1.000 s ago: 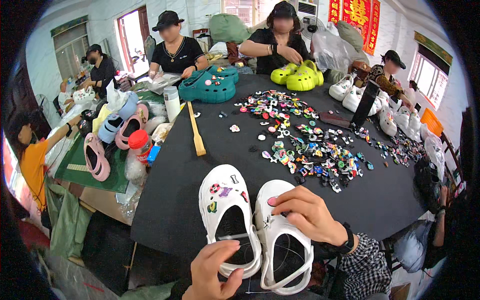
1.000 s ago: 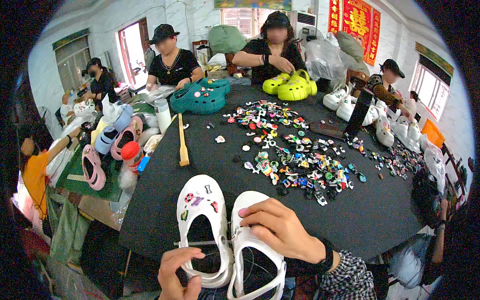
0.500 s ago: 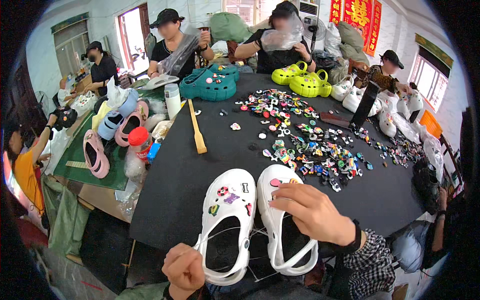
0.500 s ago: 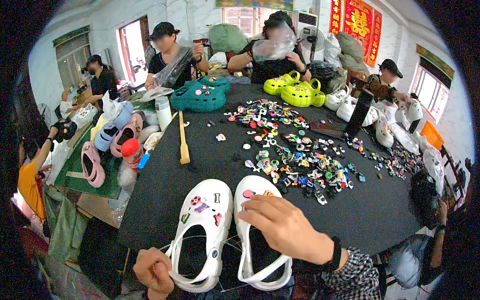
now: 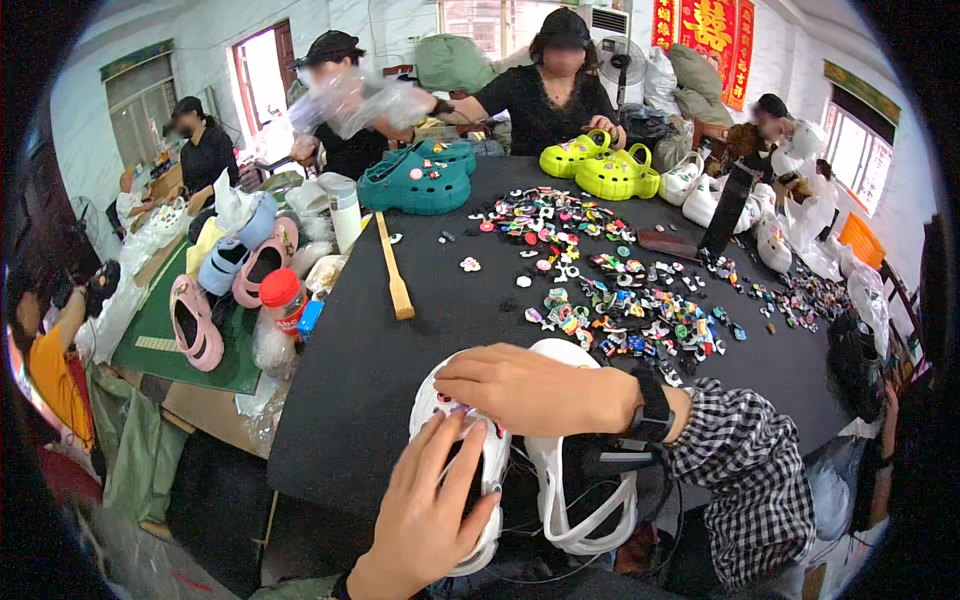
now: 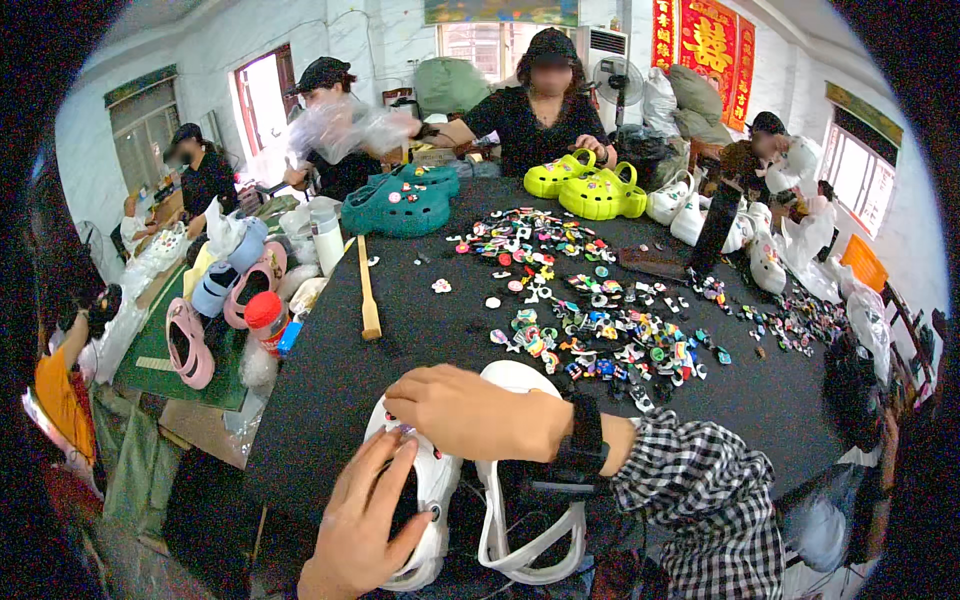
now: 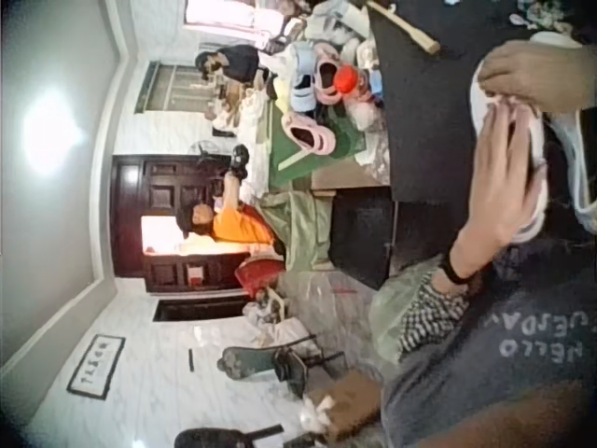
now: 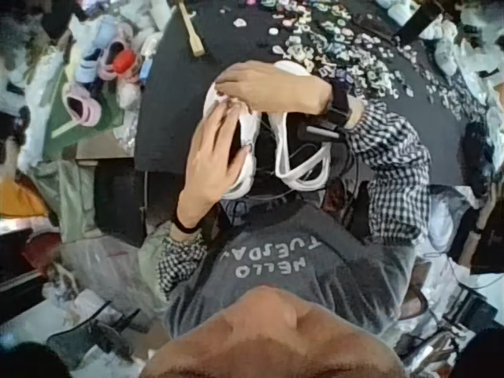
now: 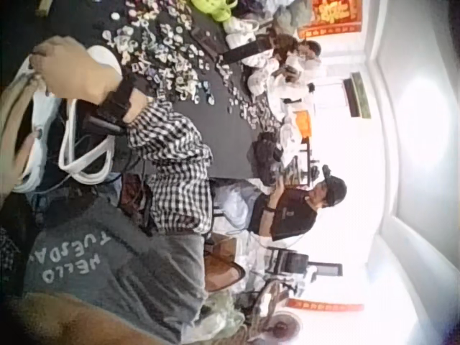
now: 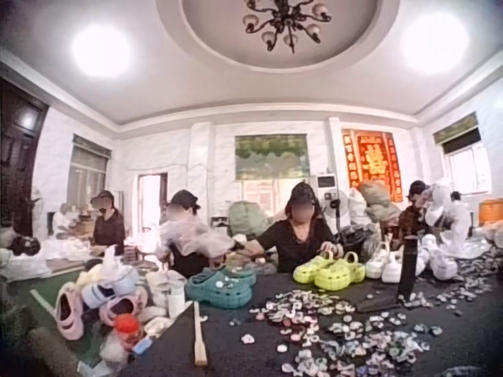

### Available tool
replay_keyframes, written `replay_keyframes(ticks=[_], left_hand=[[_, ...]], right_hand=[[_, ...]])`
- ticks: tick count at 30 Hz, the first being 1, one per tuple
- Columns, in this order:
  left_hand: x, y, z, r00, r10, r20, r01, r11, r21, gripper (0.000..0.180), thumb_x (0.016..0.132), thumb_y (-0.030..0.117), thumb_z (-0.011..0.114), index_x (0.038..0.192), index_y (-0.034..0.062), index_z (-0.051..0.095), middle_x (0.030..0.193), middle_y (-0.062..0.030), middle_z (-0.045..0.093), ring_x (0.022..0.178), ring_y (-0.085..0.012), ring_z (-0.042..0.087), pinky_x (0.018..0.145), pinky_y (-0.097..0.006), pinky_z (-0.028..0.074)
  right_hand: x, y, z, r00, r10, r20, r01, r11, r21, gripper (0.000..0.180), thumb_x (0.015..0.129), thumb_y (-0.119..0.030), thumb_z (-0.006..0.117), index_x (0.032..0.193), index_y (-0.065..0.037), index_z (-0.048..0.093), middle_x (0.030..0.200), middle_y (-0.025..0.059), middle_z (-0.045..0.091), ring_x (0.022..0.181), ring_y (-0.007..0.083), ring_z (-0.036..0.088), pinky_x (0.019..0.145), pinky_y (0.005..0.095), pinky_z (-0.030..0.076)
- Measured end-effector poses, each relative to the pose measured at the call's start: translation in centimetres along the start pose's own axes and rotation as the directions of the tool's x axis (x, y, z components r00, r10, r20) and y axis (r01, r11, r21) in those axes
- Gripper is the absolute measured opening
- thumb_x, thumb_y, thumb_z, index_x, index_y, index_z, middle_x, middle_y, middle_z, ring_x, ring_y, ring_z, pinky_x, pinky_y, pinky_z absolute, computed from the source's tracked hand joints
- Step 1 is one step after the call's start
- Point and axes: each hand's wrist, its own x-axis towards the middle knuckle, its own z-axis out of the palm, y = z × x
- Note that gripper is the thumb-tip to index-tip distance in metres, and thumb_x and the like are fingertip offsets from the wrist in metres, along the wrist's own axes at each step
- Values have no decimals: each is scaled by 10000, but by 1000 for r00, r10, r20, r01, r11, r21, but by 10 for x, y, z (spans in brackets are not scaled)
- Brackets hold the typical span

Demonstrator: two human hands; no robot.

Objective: The person is attaching decorative charms or accessories to clogs/shoes.

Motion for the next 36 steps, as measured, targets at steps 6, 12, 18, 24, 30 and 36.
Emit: replay_keyframes(ticks=[6, 12, 18, 24, 30, 36], left_hand=[[-7, 7, 0, 1000, 10, -24, -8, 996, 91, 556, 868, 137, 625, 1389, 23, 468, 1398, -221, 447, 1265, -408, 449, 1052, -455, 379], [-4, 9, 2, 1000, 16, -10, -14, 995, 100, 548, 870, 138, 625, 1381, 11, 470, 1405, -213, 453, 1275, -403, 448, 1060, -455, 374], [-9, 24, 12, 996, 94, 1, -92, 972, 218, 534, 873, 140, 622, 1373, 13, 485, 1374, -209, 479, 1260, -393, 466, 1063, -469, 376], [-8, 27, 13, 995, 89, -36, -78, 968, 240, 497, 891, 157, 619, 1354, 11, 510, 1336, -196, 516, 1240, -383, 486, 1058, -466, 386], [-6, 15, 11, 997, -7, -77, 16, 992, 122, 537, 858, 121, 642, 1369, 34, 499, 1345, -202, 508, 1231, -385, 495, 1027, -451, 406], [-11, 12, 15, 995, 7, -96, 8, 988, 151, 539, 844, 111, 653, 1356, 29, 505, 1344, -209, 501, 1222, -392, 499, 1018, -444, 412]], right_hand=[[-11, -22, -5, 996, 84, 20, -83, 996, -44, 414, 778, -46, 591, 1168, 92, 570, 1152, 188, 595, 1112, 318, 591, 916, 372, 505], [-8, -11, -6, 993, 53, -104, -57, 998, -36, 201, 731, -93, 657, 875, 16, 571, 913, 146, 567, 934, 294, 569, 784, 374, 501], [-13, 8, -14, 994, 80, 71, -102, 916, 388, 313, 675, -221, 740, 858, -30, 573, 887, 131, 549, 909, 328, 529, 752, 413, 441], [-12, 8, -11, 998, 47, 53, -64, 921, 385, 277, 675, -207, 736, 816, -23, 585, 887, 136, 553, 889, 329, 532, 743, 411, 444], [-21, -20, -10, 992, 111, -67, -93, 967, 238, 165, 717, -61, 658, 817, 35, 568, 908, 173, 547, 919, 353, 560, 773, 422, 476], [-28, -32, -25, 966, 259, 21, -256, 935, 246, 295, 798, 54, 532, 1079, 25, 444, 1008, 187, 473, 951, 389, 561, 751, 457, 485]])
